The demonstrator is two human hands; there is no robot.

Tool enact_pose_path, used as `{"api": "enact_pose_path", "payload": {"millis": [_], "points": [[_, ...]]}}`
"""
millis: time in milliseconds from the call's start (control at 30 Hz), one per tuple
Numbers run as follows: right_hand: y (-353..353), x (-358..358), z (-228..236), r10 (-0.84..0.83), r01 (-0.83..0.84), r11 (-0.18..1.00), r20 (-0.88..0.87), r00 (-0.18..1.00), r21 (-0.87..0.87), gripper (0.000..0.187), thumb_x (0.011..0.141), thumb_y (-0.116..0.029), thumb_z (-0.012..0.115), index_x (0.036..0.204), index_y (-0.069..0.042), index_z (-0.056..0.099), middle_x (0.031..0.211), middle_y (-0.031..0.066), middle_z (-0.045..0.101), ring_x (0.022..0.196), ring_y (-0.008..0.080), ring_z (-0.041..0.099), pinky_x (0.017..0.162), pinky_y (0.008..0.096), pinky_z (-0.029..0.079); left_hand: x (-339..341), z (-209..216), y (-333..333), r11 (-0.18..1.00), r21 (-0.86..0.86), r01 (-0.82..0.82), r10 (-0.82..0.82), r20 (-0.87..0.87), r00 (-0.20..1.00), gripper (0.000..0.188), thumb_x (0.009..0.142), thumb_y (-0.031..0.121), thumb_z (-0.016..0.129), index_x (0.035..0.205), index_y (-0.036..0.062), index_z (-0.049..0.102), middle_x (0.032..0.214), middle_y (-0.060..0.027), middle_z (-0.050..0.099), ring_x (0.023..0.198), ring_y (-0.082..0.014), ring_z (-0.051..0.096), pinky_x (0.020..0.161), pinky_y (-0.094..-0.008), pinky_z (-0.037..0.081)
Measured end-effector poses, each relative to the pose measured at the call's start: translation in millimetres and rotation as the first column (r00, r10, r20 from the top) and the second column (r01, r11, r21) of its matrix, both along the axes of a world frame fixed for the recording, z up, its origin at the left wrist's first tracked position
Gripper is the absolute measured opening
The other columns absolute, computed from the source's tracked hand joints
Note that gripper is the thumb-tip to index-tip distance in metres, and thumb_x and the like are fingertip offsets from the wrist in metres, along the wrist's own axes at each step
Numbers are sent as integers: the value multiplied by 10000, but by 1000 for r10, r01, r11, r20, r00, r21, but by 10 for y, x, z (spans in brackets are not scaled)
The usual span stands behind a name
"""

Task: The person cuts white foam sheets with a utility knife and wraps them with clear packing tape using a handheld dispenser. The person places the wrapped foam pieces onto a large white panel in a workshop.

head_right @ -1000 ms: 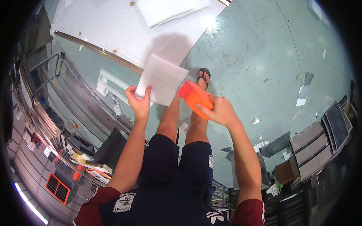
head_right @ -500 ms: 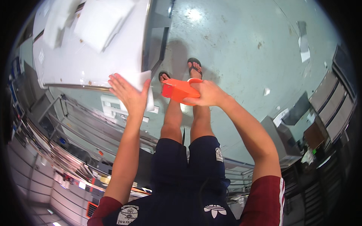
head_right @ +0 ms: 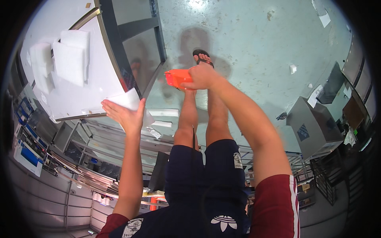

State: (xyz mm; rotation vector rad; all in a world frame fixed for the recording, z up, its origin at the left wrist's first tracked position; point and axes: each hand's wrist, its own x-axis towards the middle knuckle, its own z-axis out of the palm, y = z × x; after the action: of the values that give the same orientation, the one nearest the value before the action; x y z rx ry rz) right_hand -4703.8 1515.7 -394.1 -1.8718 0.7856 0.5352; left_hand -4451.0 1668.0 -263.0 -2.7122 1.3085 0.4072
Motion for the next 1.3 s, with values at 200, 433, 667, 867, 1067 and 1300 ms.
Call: {"api": "enact_pose_path", "payload": {"millis": [200, 433, 667, 867, 1067, 1300], "points": [[167, 737, -48, -10, 10, 1000, -46, 999, 6, 677, 814, -653, 608, 728, 10, 714, 697, 182, 686, 671, 364, 685, 664, 487, 543, -187, -33, -187, 975, 146, -170, 143, 181, 973, 1268, 762, 445, 843, 1567, -138, 56, 1618, -407, 51, 1524, -553, 53, 1210, -653, 119], [305, 1051, 82, 47, -46, 999, -104, 993, 19, 633, 837, -664, 618, 828, -45, 750, 755, 124, 727, 747, 310, 735, 668, 429, 571, -735, 25, -264, 927, -355, -120, -42, -416, 908, 805, 903, 213, 730, 1507, -127, 322, 1551, -337, 350, 1450, -453, 350, 1176, -535, 315], [461, 1139, 232, 84, -107, 979, -132, 988, -173, 479, 873, -568, 648, 810, -100, 732, 764, 88, 736, 719, 215, 738, 600, 352, 548, -729, -582, -244, 623, 30, -782, 601, -659, 453, 650, 993, 238, 557, 1499, -123, 364, 1505, -312, 447, 1397, -391, 461, 1157, -430, 371], [526, 1025, -2, -95, 39, 977, -266, 959, -211, 372, 841, -455, 692, 769, -92, 737, 724, 82, 724, 678, 222, 728, 584, 358, 539, -718, -819, -426, 675, 55, -736, 652, -511, 561, 685, 973, 259, 515, 1492, -147, 328, 1499, -334, 440, 1426, -441, 408, 1180, -450, 316], [305, 24, 187, -200, 137, 975, -431, 880, -174, 530, 864, -550, 654, 790, -33, 743, 773, 144, 734, 707, 305, 728, 655, 423, 564, -608, -1353, -467, 645, 1, -764, 645, -537, 544, 558, 971, 263, 516, 1414, -65, 430, 1425, -286, 518, 1353, -442, 458, 1126, -473, 352], [474, -680, 1367, -510, 508, 855, -12, 860, 100, 519, 815, -498, 782, 891, 7, 686, 781, 197, 702, 740, 409, 696, 659, 447, 558, -1011, -706, -201, 607, 651, -455, 639, -741, -208, 472, 1075, 425, 498, 1256, 11, 636, 1220, -113, 674, 1078, -163, 627, 928, -315, 492]]}}
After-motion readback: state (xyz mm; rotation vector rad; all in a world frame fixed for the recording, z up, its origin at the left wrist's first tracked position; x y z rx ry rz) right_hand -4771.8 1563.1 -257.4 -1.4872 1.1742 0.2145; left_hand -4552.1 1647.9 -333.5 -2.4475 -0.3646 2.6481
